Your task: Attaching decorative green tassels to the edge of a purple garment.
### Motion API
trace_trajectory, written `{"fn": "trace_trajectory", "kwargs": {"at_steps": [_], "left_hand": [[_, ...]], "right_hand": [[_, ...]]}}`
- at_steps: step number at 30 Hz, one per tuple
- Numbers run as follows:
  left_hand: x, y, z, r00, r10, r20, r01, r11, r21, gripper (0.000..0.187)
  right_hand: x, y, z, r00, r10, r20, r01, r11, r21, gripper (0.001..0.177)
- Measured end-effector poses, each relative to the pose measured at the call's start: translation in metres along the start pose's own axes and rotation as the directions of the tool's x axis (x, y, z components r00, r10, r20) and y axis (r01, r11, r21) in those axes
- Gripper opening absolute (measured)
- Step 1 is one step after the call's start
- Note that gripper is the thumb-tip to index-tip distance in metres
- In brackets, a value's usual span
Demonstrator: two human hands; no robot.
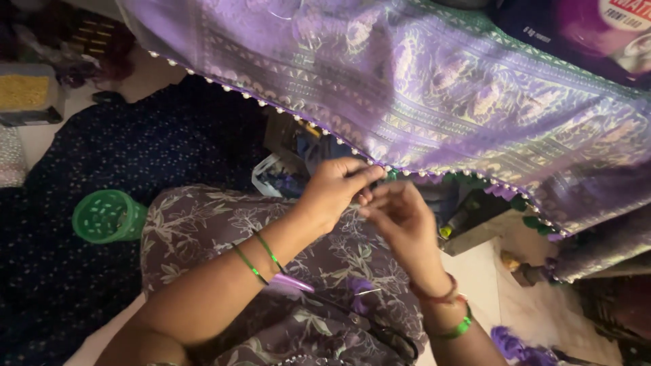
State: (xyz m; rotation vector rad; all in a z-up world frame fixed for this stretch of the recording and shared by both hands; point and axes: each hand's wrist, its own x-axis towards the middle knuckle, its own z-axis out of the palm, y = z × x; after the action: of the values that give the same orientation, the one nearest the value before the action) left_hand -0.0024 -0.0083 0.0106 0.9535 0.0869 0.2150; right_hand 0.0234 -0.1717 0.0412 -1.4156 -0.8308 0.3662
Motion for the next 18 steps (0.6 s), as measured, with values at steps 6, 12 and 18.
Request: {"fn": "trace_trajectory", "kwargs": {"at_steps": [6, 12, 18], "left_hand": [[-0.002, 0.053, -0.006, 0.998, 0.018, 0.062, -0.050, 0.821, 0.569, 0.022], [0.002, 0.080, -0.007, 0.976, -0.118, 0.185, -0.043, 0.722, 0.690, 0.023], [0.006, 0.009, -0.033, 0.883, 0.362, 0.298, -0.467, 0.743, 0.480, 0.018]], "right_hand": [[0.013, -0.077, -0.012, 0.896, -0.344, 0.282, 0.403, 0.360, -0.841, 0.008], [0.065, -0.118, -0.010, 0.849, -0.298, 0.436, 0.494, 0.152, -0.856, 0.017], [0.106, -0.120, 0.009, 0.695, -0.206, 0.689, 0.716, 0.283, -0.637, 0.018]]}}
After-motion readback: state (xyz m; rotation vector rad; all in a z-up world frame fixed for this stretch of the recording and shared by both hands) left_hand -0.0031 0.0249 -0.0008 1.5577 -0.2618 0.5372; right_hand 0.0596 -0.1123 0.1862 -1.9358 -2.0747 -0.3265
